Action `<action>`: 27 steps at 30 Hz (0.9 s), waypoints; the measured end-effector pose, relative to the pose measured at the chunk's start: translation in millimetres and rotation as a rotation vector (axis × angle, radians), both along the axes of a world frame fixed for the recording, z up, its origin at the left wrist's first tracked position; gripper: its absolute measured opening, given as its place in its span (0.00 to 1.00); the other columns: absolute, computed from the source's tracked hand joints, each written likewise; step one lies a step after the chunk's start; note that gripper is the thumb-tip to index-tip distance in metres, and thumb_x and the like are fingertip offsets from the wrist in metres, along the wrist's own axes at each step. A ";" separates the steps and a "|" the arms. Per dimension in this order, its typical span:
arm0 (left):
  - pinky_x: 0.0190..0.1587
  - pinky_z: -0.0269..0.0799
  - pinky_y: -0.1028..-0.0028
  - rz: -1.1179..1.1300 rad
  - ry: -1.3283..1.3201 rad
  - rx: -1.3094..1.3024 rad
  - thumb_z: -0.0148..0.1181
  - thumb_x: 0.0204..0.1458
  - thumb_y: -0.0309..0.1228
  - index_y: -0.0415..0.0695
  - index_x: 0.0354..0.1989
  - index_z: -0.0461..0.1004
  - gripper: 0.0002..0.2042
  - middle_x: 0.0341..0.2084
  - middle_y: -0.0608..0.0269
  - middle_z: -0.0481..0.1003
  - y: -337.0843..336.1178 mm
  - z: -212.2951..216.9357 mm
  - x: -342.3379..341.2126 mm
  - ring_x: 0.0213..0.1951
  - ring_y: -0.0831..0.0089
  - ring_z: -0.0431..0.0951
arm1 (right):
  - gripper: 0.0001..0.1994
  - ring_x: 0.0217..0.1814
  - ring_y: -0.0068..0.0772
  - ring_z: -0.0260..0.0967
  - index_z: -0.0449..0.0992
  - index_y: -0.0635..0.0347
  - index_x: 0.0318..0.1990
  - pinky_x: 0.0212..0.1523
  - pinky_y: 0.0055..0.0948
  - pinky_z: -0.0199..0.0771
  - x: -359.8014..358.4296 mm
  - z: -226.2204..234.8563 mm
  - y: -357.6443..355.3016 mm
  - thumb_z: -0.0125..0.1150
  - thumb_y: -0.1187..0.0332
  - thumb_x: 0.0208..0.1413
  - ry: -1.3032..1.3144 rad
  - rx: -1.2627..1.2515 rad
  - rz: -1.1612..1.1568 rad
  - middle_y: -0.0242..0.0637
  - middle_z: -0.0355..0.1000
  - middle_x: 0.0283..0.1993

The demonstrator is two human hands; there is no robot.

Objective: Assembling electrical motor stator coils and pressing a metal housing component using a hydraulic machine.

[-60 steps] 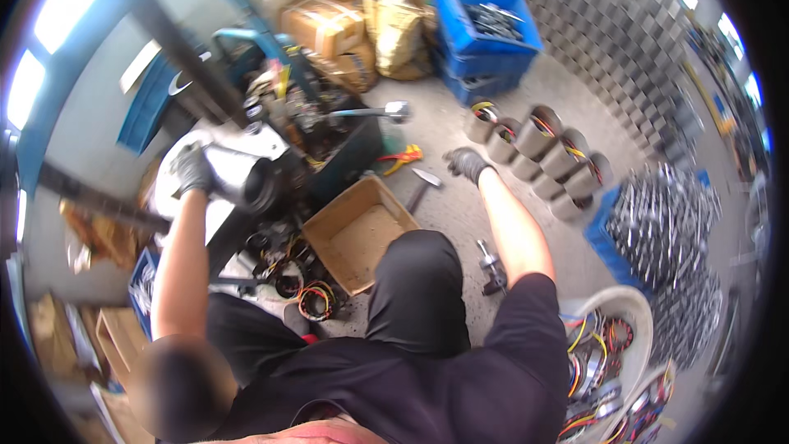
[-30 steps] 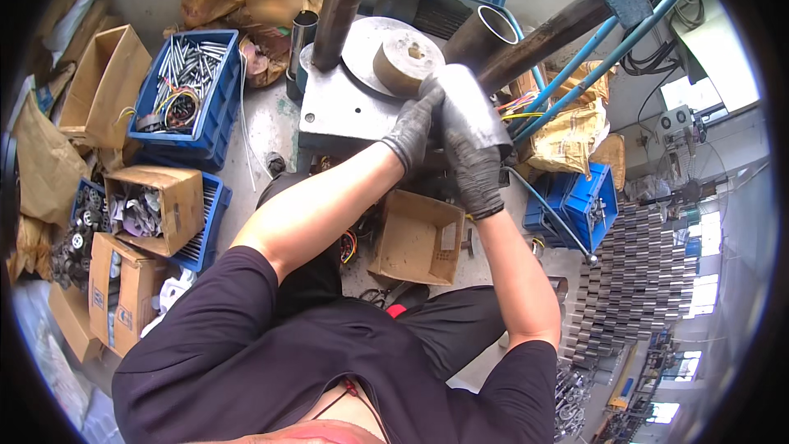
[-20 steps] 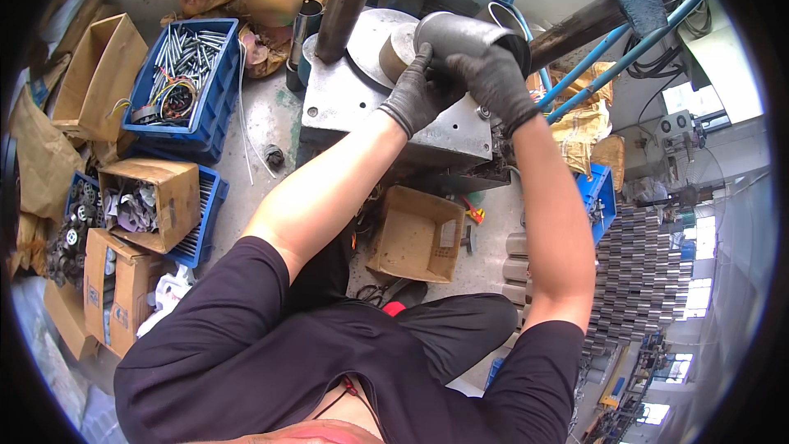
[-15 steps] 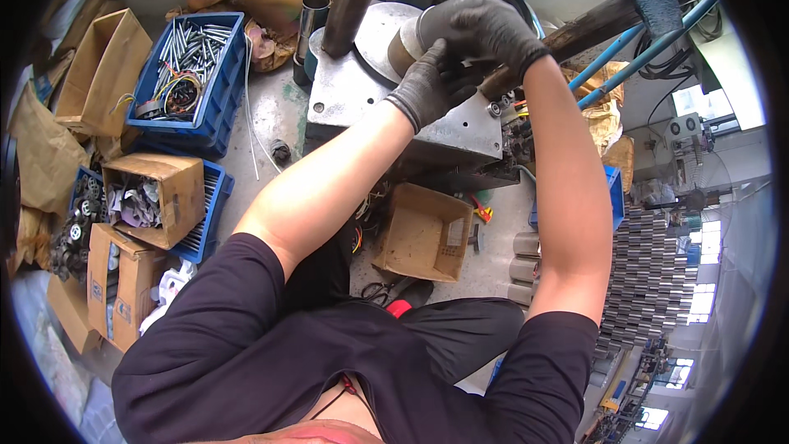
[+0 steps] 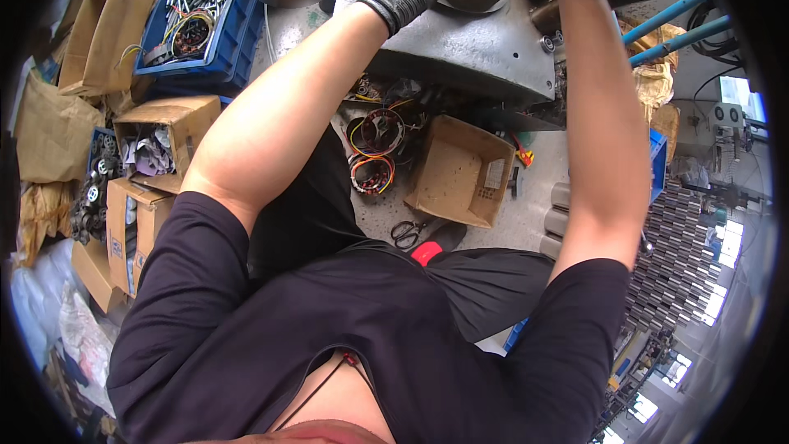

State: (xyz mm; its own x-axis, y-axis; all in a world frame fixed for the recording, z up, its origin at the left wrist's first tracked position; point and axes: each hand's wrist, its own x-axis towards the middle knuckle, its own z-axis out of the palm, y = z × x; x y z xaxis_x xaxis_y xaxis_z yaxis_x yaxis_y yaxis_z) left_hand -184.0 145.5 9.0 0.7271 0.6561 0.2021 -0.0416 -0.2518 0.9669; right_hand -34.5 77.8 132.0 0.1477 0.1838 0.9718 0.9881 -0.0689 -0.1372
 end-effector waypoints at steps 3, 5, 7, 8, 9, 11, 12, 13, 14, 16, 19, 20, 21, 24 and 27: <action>0.50 0.75 0.61 -0.021 -0.007 -0.003 0.57 0.63 0.40 0.38 0.50 0.79 0.18 0.38 0.41 0.82 7.4 3.8 -19.7 0.45 0.54 0.84 | 0.13 0.39 0.25 0.76 0.77 0.64 0.56 0.43 0.26 0.77 -15.4 -100.1 -97.9 0.61 0.71 0.67 -0.201 -0.538 -0.128 0.35 0.79 0.49; 0.49 0.75 0.59 0.018 -0.067 0.074 0.57 0.63 0.40 0.38 0.49 0.79 0.17 0.37 0.41 0.82 5.7 -0.2 -19.3 0.44 0.53 0.84 | 0.14 0.47 0.34 0.76 0.78 0.59 0.56 0.52 0.30 0.76 -73.5 -202.1 -138.6 0.63 0.68 0.65 0.135 -0.589 0.214 0.37 0.78 0.49; 0.49 0.75 0.59 -0.002 -0.203 0.102 0.56 0.64 0.38 0.38 0.50 0.79 0.16 0.38 0.41 0.82 -0.4 0.0 -20.1 0.45 0.52 0.84 | 0.18 0.56 0.41 0.78 0.78 0.58 0.57 0.57 0.36 0.78 -122.8 -302.5 -170.7 0.65 0.71 0.59 0.756 -0.773 0.449 0.49 0.79 0.52; 0.51 0.75 0.60 -0.033 -0.085 0.104 0.56 0.63 0.35 0.39 0.52 0.79 0.15 0.39 0.43 0.82 0.4 5.4 -27.6 0.46 0.53 0.83 | 0.22 0.57 0.45 0.77 0.76 0.58 0.61 0.57 0.39 0.77 -143.3 -344.3 -185.7 0.66 0.65 0.60 0.922 -1.113 0.341 0.51 0.78 0.55; 0.51 0.75 0.60 -0.039 -0.084 0.101 0.56 0.63 0.35 0.39 0.52 0.79 0.15 0.39 0.43 0.82 -6.4 11.4 -31.8 0.46 0.53 0.83 | 0.28 0.61 0.50 0.75 0.73 0.57 0.65 0.60 0.40 0.75 -153.2 -390.0 -200.5 0.65 0.54 0.60 1.027 -1.414 0.202 0.50 0.77 0.60; 0.53 0.75 0.61 -0.163 -0.228 0.046 0.57 0.64 0.35 0.39 0.54 0.78 0.16 0.40 0.46 0.83 -13.7 18.6 -43.4 0.48 0.54 0.83 | 0.36 0.64 0.53 0.73 0.73 0.59 0.65 0.62 0.39 0.74 -171.9 -452.2 -218.2 0.64 0.42 0.57 1.206 -1.390 0.067 0.51 0.75 0.63; 0.55 0.74 0.62 -0.186 -0.181 0.076 0.58 0.59 0.26 0.41 0.61 0.74 0.20 0.47 0.44 0.80 -13.6 18.1 -33.5 0.52 0.54 0.81 | 0.36 0.64 0.53 0.73 0.73 0.59 0.65 0.62 0.39 0.74 -168.6 -480.1 -222.2 0.64 0.42 0.57 1.206 -1.387 0.068 0.51 0.75 0.63; 0.55 0.74 0.62 -0.190 -0.182 0.081 0.58 0.59 0.26 0.41 0.61 0.74 0.20 0.47 0.44 0.80 -14.8 17.7 -26.7 0.52 0.54 0.81 | 0.38 0.64 0.52 0.73 0.75 0.61 0.63 0.62 0.39 0.73 -163.3 -504.8 -222.4 0.64 0.39 0.55 1.317 -1.318 -0.033 0.52 0.76 0.62; 0.54 0.75 0.59 -0.111 -0.103 0.252 0.58 0.61 0.38 0.39 0.52 0.78 0.17 0.42 0.43 0.81 -16.7 12.0 -22.1 0.48 0.51 0.82 | 0.40 0.65 0.51 0.73 0.77 0.63 0.60 0.63 0.38 0.72 -161.4 -519.6 -220.2 0.64 0.36 0.52 1.431 -1.249 -0.131 0.53 0.76 0.61; 0.50 0.77 0.56 0.034 -0.169 0.750 0.55 0.62 0.51 0.38 0.42 0.82 0.25 0.32 0.42 0.82 -13.2 -7.1 -15.6 0.41 0.47 0.83 | 0.41 0.64 0.51 0.74 0.78 0.65 0.59 0.63 0.38 0.72 -162.4 -524.7 -199.8 0.64 0.34 0.51 1.513 -1.241 -0.053 0.54 0.77 0.60; 0.50 0.77 0.56 -0.021 0.013 0.415 0.56 0.62 0.52 0.38 0.40 0.82 0.24 0.32 0.43 0.82 -21.8 -8.7 -16.8 0.40 0.48 0.83 | 0.38 0.60 0.48 0.77 0.80 0.66 0.56 0.60 0.38 0.73 -166.5 -537.4 -178.5 0.64 0.38 0.53 1.691 -1.142 0.042 0.54 0.79 0.57; 0.50 0.77 0.55 -0.013 0.028 0.452 0.56 0.62 0.51 0.38 0.40 0.82 0.24 0.32 0.45 0.82 -23.5 -10.0 -16.1 0.39 0.48 0.83 | 0.31 0.58 0.46 0.77 0.80 0.65 0.54 0.58 0.37 0.74 -165.3 -542.6 -174.8 0.67 0.46 0.53 1.553 -1.257 0.025 0.50 0.80 0.55; 0.50 0.77 0.55 -0.010 0.043 0.459 0.56 0.62 0.51 0.38 0.40 0.82 0.24 0.32 0.45 0.82 -24.0 -10.1 -20.5 0.39 0.48 0.83 | 0.25 0.55 0.43 0.78 0.81 0.65 0.52 0.56 0.37 0.74 -170.7 -544.3 -167.6 0.69 0.55 0.54 1.411 -1.368 0.017 0.45 0.81 0.53; 0.49 0.77 0.55 -0.207 -0.130 0.501 0.57 0.60 0.48 0.38 0.43 0.81 0.22 0.35 0.41 0.82 -66.8 31.0 12.2 0.41 0.46 0.83 | 0.20 0.48 0.40 0.80 0.82 0.63 0.48 0.49 0.38 0.79 -62.0 -604.4 -241.3 0.69 0.59 0.53 1.440 -1.064 -0.411 0.43 0.82 0.48; 0.50 0.76 0.54 -0.229 0.042 0.533 0.57 0.60 0.47 0.37 0.43 0.81 0.21 0.37 0.40 0.81 -47.5 0.3 -15.6 0.43 0.46 0.82 | 0.16 0.40 0.36 0.80 0.82 0.61 0.44 0.38 0.39 0.81 -125.4 -514.8 -202.8 0.66 0.60 0.54 2.067 -0.632 0.105 0.41 0.82 0.41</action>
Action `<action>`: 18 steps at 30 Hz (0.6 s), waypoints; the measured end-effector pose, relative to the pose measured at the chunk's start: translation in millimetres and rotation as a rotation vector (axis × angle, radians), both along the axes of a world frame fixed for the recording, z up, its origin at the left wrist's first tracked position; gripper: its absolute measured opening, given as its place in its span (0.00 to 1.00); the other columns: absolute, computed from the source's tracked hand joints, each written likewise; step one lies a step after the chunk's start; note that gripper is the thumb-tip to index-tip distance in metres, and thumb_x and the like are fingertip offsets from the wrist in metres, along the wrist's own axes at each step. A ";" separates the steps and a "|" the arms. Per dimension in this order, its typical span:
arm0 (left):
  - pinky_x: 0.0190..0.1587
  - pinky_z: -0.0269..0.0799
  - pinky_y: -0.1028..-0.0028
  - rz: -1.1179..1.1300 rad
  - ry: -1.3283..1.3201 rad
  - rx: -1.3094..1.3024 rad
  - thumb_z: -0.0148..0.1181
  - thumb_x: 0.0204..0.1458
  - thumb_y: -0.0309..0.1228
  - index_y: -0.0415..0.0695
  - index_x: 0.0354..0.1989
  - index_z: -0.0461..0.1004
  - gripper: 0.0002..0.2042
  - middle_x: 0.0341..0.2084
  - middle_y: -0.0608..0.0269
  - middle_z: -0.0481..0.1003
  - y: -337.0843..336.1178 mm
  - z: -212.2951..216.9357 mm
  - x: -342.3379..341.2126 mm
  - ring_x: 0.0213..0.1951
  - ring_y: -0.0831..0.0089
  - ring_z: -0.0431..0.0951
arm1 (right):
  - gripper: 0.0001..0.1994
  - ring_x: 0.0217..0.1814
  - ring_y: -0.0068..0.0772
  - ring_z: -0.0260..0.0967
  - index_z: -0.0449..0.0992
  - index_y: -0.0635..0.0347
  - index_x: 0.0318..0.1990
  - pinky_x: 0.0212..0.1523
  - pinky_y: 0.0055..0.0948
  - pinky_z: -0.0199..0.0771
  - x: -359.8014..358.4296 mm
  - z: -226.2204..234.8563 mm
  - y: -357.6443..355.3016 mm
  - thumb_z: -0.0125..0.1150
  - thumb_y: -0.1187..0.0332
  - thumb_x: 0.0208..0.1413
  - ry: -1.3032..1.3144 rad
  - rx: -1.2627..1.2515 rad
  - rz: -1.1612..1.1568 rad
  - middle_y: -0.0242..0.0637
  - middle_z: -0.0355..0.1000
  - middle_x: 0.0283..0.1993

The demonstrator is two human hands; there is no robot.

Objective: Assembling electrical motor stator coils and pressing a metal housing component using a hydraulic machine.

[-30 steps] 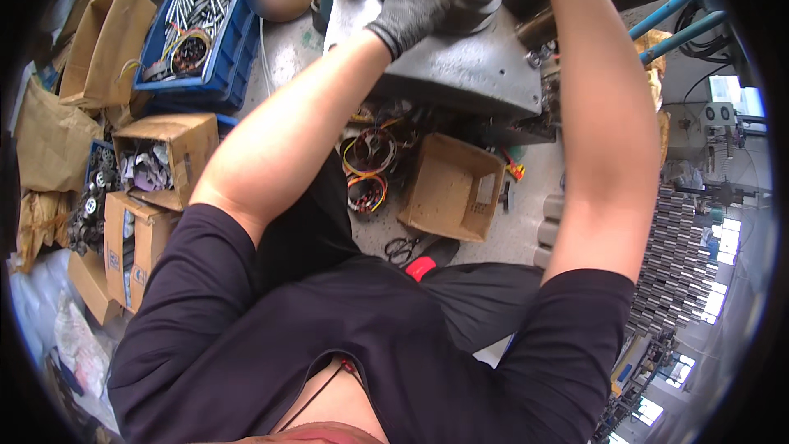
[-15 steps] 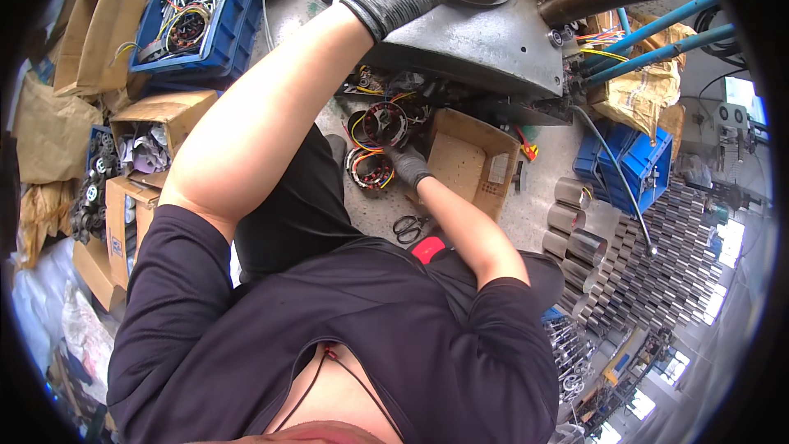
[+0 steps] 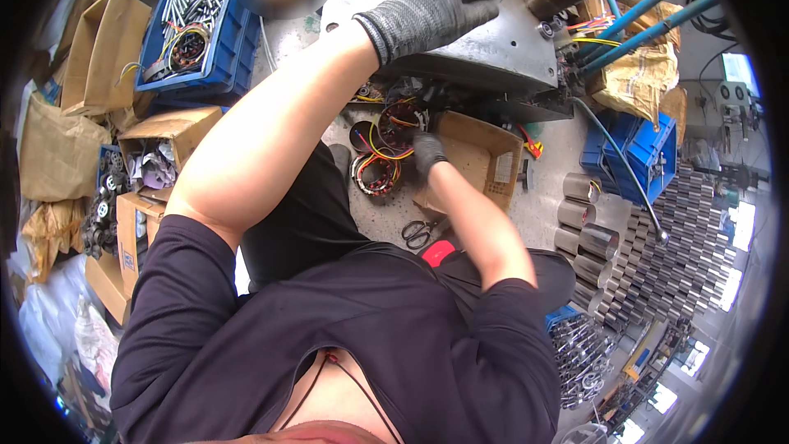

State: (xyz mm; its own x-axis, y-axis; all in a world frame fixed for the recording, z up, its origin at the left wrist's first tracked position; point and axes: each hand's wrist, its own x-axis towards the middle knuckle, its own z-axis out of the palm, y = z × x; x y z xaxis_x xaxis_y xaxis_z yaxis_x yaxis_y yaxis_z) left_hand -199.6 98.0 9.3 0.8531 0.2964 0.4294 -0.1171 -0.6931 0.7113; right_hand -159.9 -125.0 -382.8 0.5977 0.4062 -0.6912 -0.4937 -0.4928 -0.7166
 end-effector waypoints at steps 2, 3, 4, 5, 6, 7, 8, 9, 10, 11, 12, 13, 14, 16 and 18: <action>0.54 0.76 0.58 -0.083 0.212 0.092 0.59 0.61 0.49 0.39 0.50 0.80 0.23 0.41 0.44 0.82 8.5 -7.9 -13.9 0.46 0.49 0.83 | 0.14 0.34 0.36 0.80 0.82 0.63 0.42 0.29 0.35 0.80 -18.7 135.4 8.4 0.60 0.62 0.57 0.022 -0.059 0.037 0.41 0.80 0.35; 0.54 0.76 0.58 -0.143 0.250 0.122 0.59 0.61 0.49 0.39 0.52 0.79 0.24 0.42 0.43 0.82 -1.2 -1.7 -9.9 0.47 0.49 0.82 | 0.12 0.31 0.34 0.78 0.81 0.62 0.42 0.26 0.32 0.79 0.9 168.0 -11.8 0.61 0.63 0.56 -0.035 -0.043 0.077 0.39 0.79 0.33; 0.55 0.76 0.58 -0.196 0.293 0.156 0.59 0.61 0.48 0.39 0.53 0.78 0.24 0.43 0.43 0.82 -10.1 2.7 -6.9 0.47 0.48 0.82 | 0.11 0.29 0.31 0.77 0.79 0.60 0.42 0.23 0.29 0.77 20.9 195.4 -32.5 0.62 0.65 0.55 -0.088 -0.026 0.123 0.38 0.78 0.31; 0.56 0.76 0.59 -0.191 0.293 0.175 0.62 0.59 0.50 0.38 0.60 0.74 0.30 0.47 0.42 0.81 -12.6 -2.7 -6.6 0.50 0.49 0.82 | 0.12 0.27 0.31 0.76 0.78 0.60 0.43 0.23 0.30 0.77 26.4 230.6 -33.4 0.62 0.65 0.55 -0.136 0.072 0.107 0.37 0.77 0.30; 0.56 0.76 0.59 -0.206 0.283 0.176 0.62 0.59 0.50 0.38 0.60 0.74 0.30 0.47 0.42 0.81 -19.7 -0.6 -5.1 0.50 0.49 0.82 | 0.12 0.26 0.31 0.74 0.77 0.61 0.44 0.23 0.30 0.76 33.1 254.6 -42.2 0.63 0.66 0.54 -0.185 0.158 0.077 0.35 0.76 0.29; 0.57 0.76 0.60 -0.255 0.336 0.142 0.63 0.57 0.52 0.37 0.63 0.71 0.33 0.48 0.42 0.81 -27.5 3.4 -3.7 0.51 0.50 0.82 | 0.11 0.26 0.31 0.74 0.77 0.60 0.43 0.26 0.31 0.77 50.9 262.0 -51.2 0.62 0.67 0.55 -0.154 0.258 0.028 0.34 0.75 0.28; 0.57 0.76 0.61 -0.301 0.392 0.110 0.64 0.55 0.54 0.37 0.66 0.68 0.37 0.50 0.42 0.80 -35.7 6.7 -2.8 0.53 0.51 0.81 | 0.09 0.27 0.32 0.73 0.76 0.60 0.42 0.28 0.32 0.78 65.8 267.1 -56.7 0.62 0.67 0.55 -0.120 0.360 -0.018 0.34 0.74 0.28; 0.56 0.77 0.62 -0.336 0.487 -0.012 0.69 0.51 0.51 0.38 0.67 0.66 0.40 0.49 0.41 0.80 -40.8 15.2 -7.2 0.52 0.52 0.82 | 0.09 0.39 0.35 0.78 0.76 0.61 0.42 0.42 0.36 0.81 65.5 287.7 -53.6 0.62 0.68 0.56 -0.104 0.478 -0.029 0.38 0.79 0.37; 0.56 0.77 0.62 -0.341 0.479 -0.007 0.69 0.51 0.51 0.38 0.67 0.66 0.40 0.49 0.41 0.80 -43.6 16.8 -5.9 0.52 0.52 0.82 | 0.09 0.39 0.35 0.78 0.76 0.61 0.42 0.42 0.36 0.81 66.9 300.9 -49.6 0.62 0.68 0.56 -0.114 0.480 -0.032 0.38 0.79 0.37; 0.55 0.77 0.62 -0.308 0.336 -0.038 0.69 0.51 0.46 0.39 0.67 0.67 0.37 0.47 0.41 0.81 -44.7 17.4 -5.9 0.50 0.52 0.83 | 0.12 0.46 0.36 0.78 0.76 0.62 0.46 0.49 0.38 0.80 66.1 309.7 -41.7 0.62 0.66 0.58 -0.095 0.605 0.001 0.41 0.79 0.45; 0.54 0.78 0.63 -0.257 0.201 -0.062 0.70 0.51 0.41 0.40 0.66 0.68 0.34 0.46 0.42 0.81 -41.9 19.7 -10.3 0.48 0.52 0.83 | 0.14 0.53 0.38 0.78 0.76 0.63 0.49 0.55 0.39 0.79 60.0 319.6 -27.7 0.62 0.63 0.60 -0.063 0.740 0.048 0.43 0.79 0.52; 0.53 0.79 0.63 -0.211 0.179 -0.073 0.68 0.50 0.33 0.41 0.64 0.69 0.30 0.43 0.43 0.82 -39.9 22.6 -9.7 0.46 0.52 0.84 | 0.21 0.60 0.39 0.76 0.74 0.61 0.58 0.59 0.41 0.78 40.9 335.4 -26.5 0.60 0.56 0.65 -0.245 0.754 0.147 0.42 0.74 0.63; 0.52 0.79 0.63 -0.134 0.126 -0.037 0.65 0.52 0.30 0.42 0.63 0.70 0.28 0.41 0.45 0.82 -34.9 16.3 -7.8 0.45 0.53 0.84 | 0.21 0.61 0.37 0.74 0.74 0.60 0.59 0.62 0.39 0.75 30.3 331.3 -22.1 0.57 0.57 0.66 -0.214 0.816 0.173 0.41 0.75 0.60; 0.51 0.80 0.64 -0.064 0.055 -0.030 0.64 0.51 0.29 0.42 0.63 0.70 0.27 0.41 0.46 0.82 -23.7 13.8 -6.8 0.45 0.55 0.84 | 0.20 0.61 0.34 0.73 0.74 0.60 0.60 0.62 0.36 0.74 16.4 306.8 -20.8 0.56 0.57 0.68 -0.079 0.712 0.190 0.39 0.76 0.59; 0.53 0.80 0.67 -0.041 0.029 -0.123 0.63 0.51 0.27 0.43 0.63 0.70 0.27 0.47 0.50 0.81 -19.9 13.9 4.0 0.47 0.61 0.84 | 0.19 0.55 0.33 0.78 0.78 0.60 0.56 0.54 0.35 0.79 22.0 203.8 -38.0 0.61 0.57 0.65 -0.521 0.375 0.614 0.35 0.78 0.56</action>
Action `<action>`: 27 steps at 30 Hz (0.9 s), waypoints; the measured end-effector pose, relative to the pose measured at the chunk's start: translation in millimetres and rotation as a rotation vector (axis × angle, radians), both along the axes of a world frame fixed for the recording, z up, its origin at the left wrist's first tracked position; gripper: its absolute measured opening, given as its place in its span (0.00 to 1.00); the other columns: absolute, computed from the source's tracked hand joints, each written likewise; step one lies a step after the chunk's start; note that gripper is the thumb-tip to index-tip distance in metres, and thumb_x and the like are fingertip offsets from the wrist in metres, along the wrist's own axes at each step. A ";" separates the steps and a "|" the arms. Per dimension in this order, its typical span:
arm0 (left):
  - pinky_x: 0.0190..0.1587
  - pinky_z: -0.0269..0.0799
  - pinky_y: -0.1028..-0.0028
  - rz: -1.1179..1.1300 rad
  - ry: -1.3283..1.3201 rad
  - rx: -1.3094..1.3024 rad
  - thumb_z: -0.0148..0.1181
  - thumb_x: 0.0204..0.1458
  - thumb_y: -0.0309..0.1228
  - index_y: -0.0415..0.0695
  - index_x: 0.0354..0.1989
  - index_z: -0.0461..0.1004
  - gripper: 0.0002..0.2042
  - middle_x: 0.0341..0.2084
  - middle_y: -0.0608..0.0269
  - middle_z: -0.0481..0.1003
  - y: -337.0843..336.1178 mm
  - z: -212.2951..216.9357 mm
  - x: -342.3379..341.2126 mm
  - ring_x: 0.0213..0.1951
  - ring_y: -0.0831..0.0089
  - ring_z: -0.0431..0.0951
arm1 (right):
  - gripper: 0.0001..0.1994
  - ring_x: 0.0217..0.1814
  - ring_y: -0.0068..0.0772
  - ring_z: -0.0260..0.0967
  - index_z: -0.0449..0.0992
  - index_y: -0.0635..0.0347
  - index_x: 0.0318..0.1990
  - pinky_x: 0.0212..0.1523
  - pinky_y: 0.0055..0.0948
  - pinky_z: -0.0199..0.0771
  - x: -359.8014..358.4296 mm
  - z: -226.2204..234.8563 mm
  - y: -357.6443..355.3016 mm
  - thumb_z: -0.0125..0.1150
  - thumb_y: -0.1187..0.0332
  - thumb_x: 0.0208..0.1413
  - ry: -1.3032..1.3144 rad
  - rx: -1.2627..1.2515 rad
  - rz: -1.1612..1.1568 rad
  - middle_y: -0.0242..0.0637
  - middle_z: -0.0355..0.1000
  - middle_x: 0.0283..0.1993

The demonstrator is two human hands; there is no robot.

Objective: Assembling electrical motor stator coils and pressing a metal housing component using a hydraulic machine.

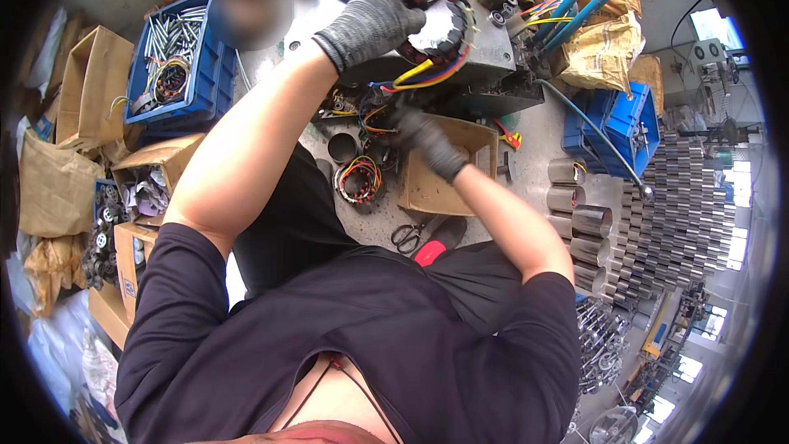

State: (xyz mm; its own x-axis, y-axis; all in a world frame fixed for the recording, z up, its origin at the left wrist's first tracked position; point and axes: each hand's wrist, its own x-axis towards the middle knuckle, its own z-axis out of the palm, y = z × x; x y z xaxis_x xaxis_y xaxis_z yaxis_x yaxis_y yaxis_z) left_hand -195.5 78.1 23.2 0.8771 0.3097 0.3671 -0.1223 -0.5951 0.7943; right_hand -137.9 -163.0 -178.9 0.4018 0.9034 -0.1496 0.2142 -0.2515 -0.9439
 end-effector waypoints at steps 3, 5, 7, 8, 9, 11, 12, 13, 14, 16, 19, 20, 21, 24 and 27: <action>0.53 0.78 0.61 0.103 -0.121 0.029 0.62 0.55 0.31 0.41 0.63 0.69 0.25 0.43 0.45 0.82 23.2 -13.5 -0.9 0.48 0.52 0.83 | 0.22 0.52 0.48 0.77 0.80 0.56 0.54 0.55 0.45 0.77 -8.8 -68.4 0.2 0.60 0.51 0.61 -0.671 -0.197 0.661 0.43 0.81 0.49; 0.54 0.78 0.61 0.087 -0.168 0.004 0.63 0.55 0.29 0.41 0.63 0.69 0.25 0.46 0.45 0.81 28.3 -12.5 -1.7 0.49 0.53 0.83 | 0.23 0.55 0.51 0.76 0.79 0.54 0.57 0.58 0.46 0.75 -55.1 -142.7 2.6 0.57 0.49 0.62 -0.899 -0.360 0.613 0.46 0.79 0.54; 0.55 0.78 0.61 0.083 -0.175 0.043 0.64 0.54 0.29 0.43 0.63 0.70 0.26 0.47 0.46 0.81 29.8 -11.1 5.2 0.50 0.53 0.82 | 0.25 0.57 0.54 0.74 0.78 0.51 0.60 0.62 0.48 0.72 -47.8 -202.7 2.1 0.54 0.46 0.64 -1.123 -0.538 0.546 0.48 0.77 0.59; 0.56 0.78 0.61 0.099 -0.159 0.094 0.65 0.54 0.29 0.45 0.64 0.70 0.26 0.46 0.46 0.81 35.5 -19.6 4.5 0.50 0.53 0.82 | 0.25 0.57 0.54 0.74 0.78 0.51 0.60 0.62 0.48 0.72 -48.1 -208.7 10.4 0.54 0.46 0.64 -1.123 -0.521 0.555 0.48 0.77 0.59; 0.56 0.78 0.60 0.102 -0.182 0.109 0.65 0.54 0.28 0.49 0.64 0.71 0.27 0.48 0.48 0.81 35.9 -21.9 2.7 0.51 0.53 0.82 | 0.25 0.58 0.54 0.74 0.78 0.51 0.61 0.62 0.48 0.72 -48.1 -211.5 15.6 0.54 0.47 0.64 -1.108 -0.529 0.554 0.48 0.77 0.59; 0.56 0.78 0.60 0.121 -0.130 0.164 0.64 0.53 0.26 0.51 0.64 0.72 0.26 0.49 0.51 0.81 34.6 -24.9 3.2 0.51 0.54 0.82 | 0.25 0.59 0.53 0.73 0.77 0.51 0.62 0.63 0.48 0.71 -46.1 -216.2 23.0 0.53 0.48 0.64 -1.080 -0.552 0.544 0.47 0.76 0.60; 0.56 0.77 0.60 0.111 -0.121 0.189 0.64 0.54 0.26 0.52 0.64 0.72 0.26 0.49 0.52 0.81 34.1 -25.7 3.6 0.51 0.55 0.82 | 0.25 0.60 0.53 0.73 0.77 0.51 0.62 0.63 0.48 0.70 -46.0 -217.6 24.5 0.52 0.48 0.65 -1.065 -0.567 0.537 0.47 0.76 0.61; 0.56 0.77 0.61 0.101 -0.103 0.170 0.64 0.53 0.27 0.53 0.64 0.73 0.26 0.49 0.52 0.81 33.1 -26.7 3.9 0.52 0.55 0.81 | 0.25 0.61 0.52 0.72 0.76 0.51 0.63 0.64 0.48 0.70 -45.6 -218.8 25.2 0.52 0.49 0.65 -1.050 -0.582 0.530 0.47 0.76 0.61; 0.56 0.77 0.61 0.100 -0.102 0.171 0.64 0.53 0.27 0.53 0.64 0.73 0.26 0.49 0.52 0.81 32.2 -27.6 4.3 0.52 0.55 0.81 | 0.25 0.61 0.52 0.72 0.76 0.51 0.63 0.64 0.48 0.69 -45.0 -219.8 25.2 0.51 0.49 0.65 -1.035 -0.599 0.521 0.46 0.75 0.62; 0.57 0.76 0.60 0.099 0.029 0.213 0.64 0.53 0.26 0.53 0.64 0.73 0.27 0.49 0.51 0.81 29.8 -25.8 5.2 0.53 0.55 0.81 | 0.25 0.63 0.51 0.71 0.75 0.51 0.64 0.65 0.48 0.68 -43.1 -221.5 24.6 0.50 0.51 0.66 -1.006 -0.634 0.502 0.46 0.75 0.63; 0.58 0.75 0.60 0.087 0.020 0.187 0.63 0.54 0.27 0.52 0.64 0.73 0.26 0.49 0.48 0.80 28.2 -33.4 13.2 0.53 0.53 0.81 | 0.25 0.65 0.51 0.70 0.74 0.51 0.65 0.66 0.48 0.67 -42.6 -224.5 22.3 0.49 0.52 0.66 -0.961 -0.685 0.476 0.45 0.74 0.64; 0.58 0.75 0.59 0.084 0.024 0.177 0.63 0.54 0.27 0.52 0.64 0.73 0.26 0.49 0.48 0.80 28.6 -36.3 16.3 0.53 0.52 0.80 | 0.25 0.66 0.50 0.69 0.73 0.51 0.66 0.67 0.48 0.67 -43.2 -225.7 21.3 0.48 0.53 0.67 -0.945 -0.701 0.469 0.45 0.74 0.65; 0.58 0.75 0.59 0.077 0.024 0.178 0.63 0.54 0.27 0.52 0.64 0.73 0.26 0.49 0.48 0.80 28.3 -37.9 19.3 0.53 0.52 0.80 | 0.25 0.67 0.50 0.69 0.73 0.51 0.66 0.67 0.47 0.66 -43.8 -227.0 19.3 0.48 0.53 0.67 -0.928 -0.719 0.455 0.44 0.73 0.65; 0.58 0.75 0.59 0.058 0.051 0.125 0.62 0.53 0.25 0.50 0.64 0.72 0.26 0.50 0.47 0.80 30.7 -45.8 26.3 0.53 0.51 0.80 | 0.25 0.69 0.49 0.68 0.72 0.51 0.68 0.68 0.47 0.65 -51.1 -231.4 13.1 0.46 0.55 0.68 -0.871 -0.768 0.423 0.43 0.73 0.67; 0.59 0.75 0.60 0.030 0.096 0.129 0.57 0.52 0.21 0.48 0.65 0.72 0.28 0.51 0.47 0.80 36.7 -49.2 28.2 0.54 0.52 0.80 | 0.25 0.70 0.48 0.67 0.71 0.51 0.69 0.69 0.47 0.64 -62.0 -250.6 -5.6 0.45 0.56 0.68 -0.818 -0.805 0.406 0.43 0.72 0.68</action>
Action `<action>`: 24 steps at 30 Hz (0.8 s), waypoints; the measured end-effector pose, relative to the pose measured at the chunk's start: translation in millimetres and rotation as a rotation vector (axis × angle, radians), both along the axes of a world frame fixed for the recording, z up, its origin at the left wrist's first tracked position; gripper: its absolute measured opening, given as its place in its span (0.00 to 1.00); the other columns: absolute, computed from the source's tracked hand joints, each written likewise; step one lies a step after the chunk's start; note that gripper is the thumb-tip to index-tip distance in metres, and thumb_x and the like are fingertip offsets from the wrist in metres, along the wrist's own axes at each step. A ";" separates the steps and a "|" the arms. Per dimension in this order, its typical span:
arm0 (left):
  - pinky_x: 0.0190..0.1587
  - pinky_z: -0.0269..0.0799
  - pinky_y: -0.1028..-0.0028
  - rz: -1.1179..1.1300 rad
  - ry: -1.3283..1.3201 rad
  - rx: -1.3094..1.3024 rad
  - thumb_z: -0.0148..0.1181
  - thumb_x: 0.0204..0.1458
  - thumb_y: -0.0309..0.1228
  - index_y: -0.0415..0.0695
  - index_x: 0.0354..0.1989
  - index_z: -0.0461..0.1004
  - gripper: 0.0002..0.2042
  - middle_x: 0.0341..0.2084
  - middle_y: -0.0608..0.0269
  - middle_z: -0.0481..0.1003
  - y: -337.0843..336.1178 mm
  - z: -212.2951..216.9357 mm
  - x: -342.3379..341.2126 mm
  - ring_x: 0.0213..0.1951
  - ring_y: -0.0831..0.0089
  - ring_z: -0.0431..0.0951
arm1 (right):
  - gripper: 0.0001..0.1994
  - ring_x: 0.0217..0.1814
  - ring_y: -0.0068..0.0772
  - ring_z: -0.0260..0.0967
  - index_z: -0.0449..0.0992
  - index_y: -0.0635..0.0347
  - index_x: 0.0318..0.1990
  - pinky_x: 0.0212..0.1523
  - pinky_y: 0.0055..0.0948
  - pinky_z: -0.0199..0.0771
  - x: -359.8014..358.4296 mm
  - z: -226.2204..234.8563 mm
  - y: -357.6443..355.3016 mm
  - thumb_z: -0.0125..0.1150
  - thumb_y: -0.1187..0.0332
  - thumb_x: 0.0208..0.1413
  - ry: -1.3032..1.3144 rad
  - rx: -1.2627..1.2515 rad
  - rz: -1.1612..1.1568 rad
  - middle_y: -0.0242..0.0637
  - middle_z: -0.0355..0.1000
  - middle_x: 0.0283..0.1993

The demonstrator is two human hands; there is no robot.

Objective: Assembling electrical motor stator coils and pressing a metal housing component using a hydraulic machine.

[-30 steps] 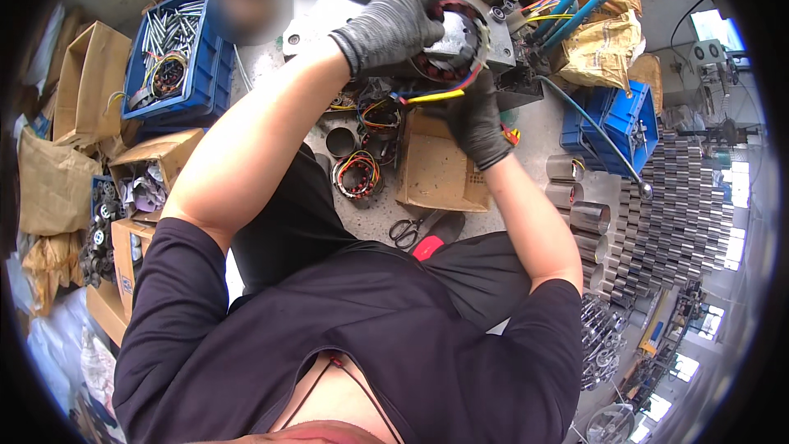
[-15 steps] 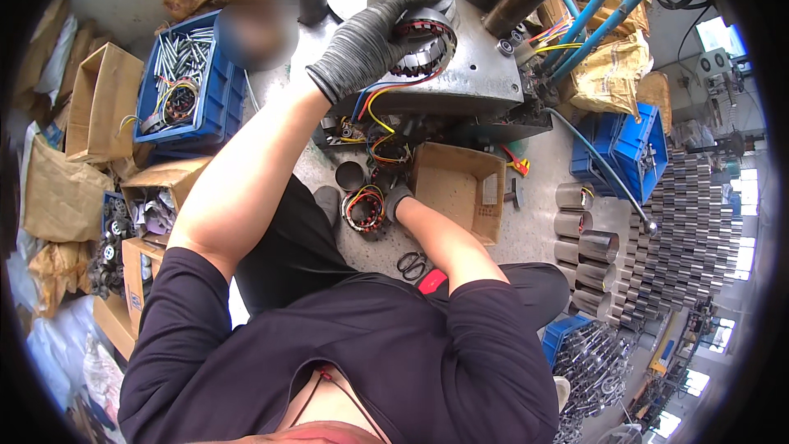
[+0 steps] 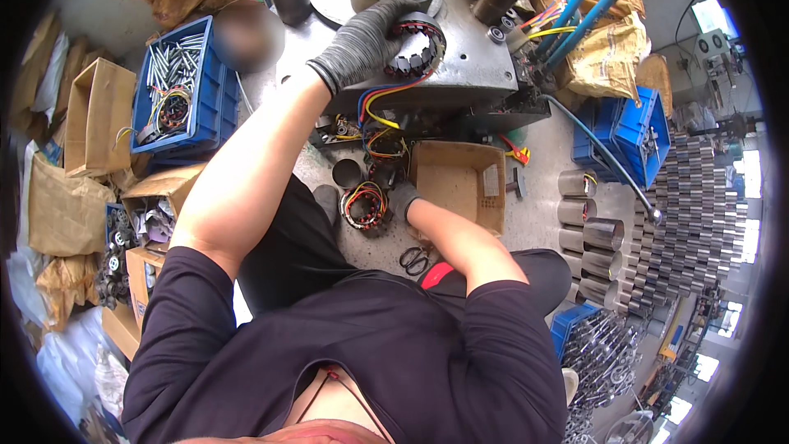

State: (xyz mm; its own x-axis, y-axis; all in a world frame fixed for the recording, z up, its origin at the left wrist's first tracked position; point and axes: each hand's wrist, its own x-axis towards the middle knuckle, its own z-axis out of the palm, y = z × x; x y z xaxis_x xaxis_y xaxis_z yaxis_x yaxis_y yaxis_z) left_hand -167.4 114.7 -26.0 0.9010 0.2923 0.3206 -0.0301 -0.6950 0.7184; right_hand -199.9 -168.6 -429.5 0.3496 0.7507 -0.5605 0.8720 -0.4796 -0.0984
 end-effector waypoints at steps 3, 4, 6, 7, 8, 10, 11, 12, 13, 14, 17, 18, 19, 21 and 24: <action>0.59 0.75 0.61 -0.048 0.011 -0.001 0.57 0.50 0.20 0.48 0.65 0.71 0.29 0.51 0.47 0.79 0.4 -0.7 4.8 0.54 0.52 0.80 | 0.28 0.69 0.48 0.68 0.72 0.53 0.67 0.69 0.45 0.64 14.6 -47.3 -15.1 0.46 0.48 0.67 0.399 0.301 -0.300 0.43 0.74 0.66; 0.59 0.75 0.61 -0.053 0.010 0.002 0.57 0.50 0.20 0.48 0.65 0.71 0.29 0.51 0.47 0.79 1.7 0.2 7.5 0.54 0.52 0.80 | 0.29 0.69 0.47 0.68 0.73 0.54 0.67 0.68 0.45 0.64 13.6 -64.1 -14.7 0.46 0.46 0.67 0.530 0.406 -0.397 0.43 0.74 0.65; 0.58 0.76 0.61 -0.061 -0.076 0.098 0.57 0.51 0.19 0.48 0.66 0.70 0.30 0.52 0.47 0.79 -2.7 -3.4 11.5 0.53 0.53 0.80 | 0.32 0.68 0.47 0.69 0.74 0.55 0.66 0.68 0.43 0.65 16.6 -99.5 -11.6 0.46 0.41 0.67 0.797 0.614 -0.600 0.44 0.76 0.64; 0.58 0.76 0.60 -0.100 -0.070 0.065 0.57 0.51 0.19 0.48 0.66 0.70 0.30 0.53 0.48 0.78 -13.6 8.1 15.5 0.54 0.53 0.80 | 0.34 0.67 0.47 0.69 0.75 0.56 0.65 0.68 0.43 0.65 27.0 -112.8 -23.4 0.46 0.38 0.66 0.902 0.720 -0.721 0.44 0.76 0.63; 0.59 0.75 0.60 -0.109 -0.056 0.038 0.57 0.51 0.19 0.47 0.66 0.70 0.30 0.53 0.48 0.79 -19.7 13.2 18.2 0.54 0.53 0.80 | 0.36 0.67 0.47 0.69 0.75 0.57 0.65 0.68 0.42 0.65 31.4 -127.4 -37.3 0.47 0.36 0.66 1.018 0.834 -0.822 0.44 0.77 0.62; 0.59 0.75 0.60 -0.073 0.008 0.026 0.57 0.51 0.20 0.47 0.67 0.69 0.30 0.53 0.48 0.79 -9.9 4.3 11.6 0.54 0.53 0.80 | 0.35 0.68 0.46 0.69 0.75 0.56 0.65 0.68 0.42 0.65 24.0 -117.5 -13.3 0.46 0.36 0.66 0.965 0.736 -0.736 0.43 0.76 0.63; 0.59 0.75 0.60 -0.058 -0.013 0.046 0.57 0.52 0.20 0.47 0.67 0.69 0.30 0.53 0.48 0.78 -8.9 1.8 11.5 0.54 0.53 0.80 | 0.34 0.68 0.45 0.68 0.74 0.55 0.65 0.68 0.42 0.65 23.9 -108.4 -2.7 0.46 0.37 0.67 0.875 0.655 -0.660 0.42 0.75 0.64; 0.60 0.75 0.60 -0.044 -0.034 0.066 0.57 0.52 0.20 0.47 0.67 0.69 0.30 0.53 0.48 0.78 -7.0 -2.3 10.9 0.54 0.53 0.80 | 0.34 0.69 0.44 0.68 0.74 0.54 0.66 0.68 0.42 0.64 22.7 -100.2 1.9 0.46 0.37 0.67 0.787 0.575 -0.584 0.41 0.74 0.66; 0.60 0.75 0.60 -0.041 -0.022 0.068 0.57 0.52 0.20 0.47 0.67 0.69 0.30 0.53 0.48 0.78 -4.3 -6.2 8.6 0.54 0.53 0.80 | 0.33 0.69 0.43 0.67 0.74 0.53 0.66 0.68 0.42 0.64 19.2 -90.0 2.2 0.45 0.38 0.67 0.696 0.496 -0.506 0.40 0.73 0.67; 0.60 0.75 0.60 -0.050 -0.052 0.073 0.57 0.52 0.21 0.47 0.67 0.68 0.30 0.53 0.48 0.78 -3.5 -9.4 8.7 0.55 0.53 0.80 | 0.33 0.70 0.42 0.67 0.73 0.52 0.67 0.68 0.42 0.64 15.7 -77.4 7.7 0.45 0.38 0.67 0.595 0.419 -0.433 0.39 0.72 0.68; 0.60 0.75 0.60 -0.040 -0.069 0.103 0.56 0.53 0.21 0.47 0.68 0.68 0.29 0.53 0.48 0.78 -2.5 -9.1 7.3 0.55 0.53 0.79 | 0.31 0.72 0.40 0.65 0.72 0.50 0.68 0.69 0.42 0.64 4.5 -37.8 -0.2 0.44 0.40 0.68 0.292 0.190 -0.206 0.36 0.69 0.71; 0.61 0.74 0.60 -0.021 -0.055 0.125 0.57 0.53 0.21 0.47 0.68 0.68 0.29 0.54 0.47 0.78 -4.2 -7.2 6.5 0.56 0.54 0.79 | 0.31 0.72 0.39 0.64 0.72 0.49 0.68 0.69 0.42 0.63 -18.4 -26.1 -3.9 0.43 0.40 0.68 0.193 0.111 -0.132 0.36 0.68 0.72; 0.61 0.74 0.60 -0.030 -0.058 0.116 0.57 0.53 0.21 0.47 0.68 0.68 0.29 0.54 0.47 0.78 -7.8 -3.6 8.0 0.56 0.54 0.79 | 0.30 0.73 0.38 0.64 0.72 0.48 0.68 0.69 0.42 0.63 3.3 -11.3 5.0 0.43 0.41 0.69 0.088 0.026 -0.064 0.35 0.66 0.73; 0.61 0.74 0.60 -0.022 0.007 0.133 0.57 0.53 0.21 0.47 0.68 0.68 0.30 0.54 0.47 0.78 0.3 -5.5 -1.2 0.56 0.53 0.79 | 0.30 0.74 0.37 0.63 0.71 0.47 0.69 0.69 0.42 0.63 -10.9 21.5 19.0 0.43 0.41 0.69 0.008 -0.048 0.037 0.34 0.65 0.74; 0.61 0.74 0.60 -0.025 0.004 0.162 0.58 0.53 0.22 0.46 0.69 0.67 0.31 0.54 0.47 0.78 -2.3 0.9 3.8 0.56 0.54 0.79 | 0.26 0.77 0.35 0.60 0.66 0.45 0.73 0.71 0.40 0.61 -3.6 21.0 33.4 0.40 0.56 0.70 -0.053 -0.093 0.104 0.38 0.59 0.78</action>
State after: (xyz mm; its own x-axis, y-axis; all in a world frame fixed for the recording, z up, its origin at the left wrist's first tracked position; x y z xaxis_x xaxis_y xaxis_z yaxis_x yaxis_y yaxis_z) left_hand -163.6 112.4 -25.2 0.9089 0.2144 0.3576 -0.0462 -0.8006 0.5974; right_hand -203.5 -135.1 -408.5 0.3034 0.7304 -0.6120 0.9203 -0.3911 -0.0106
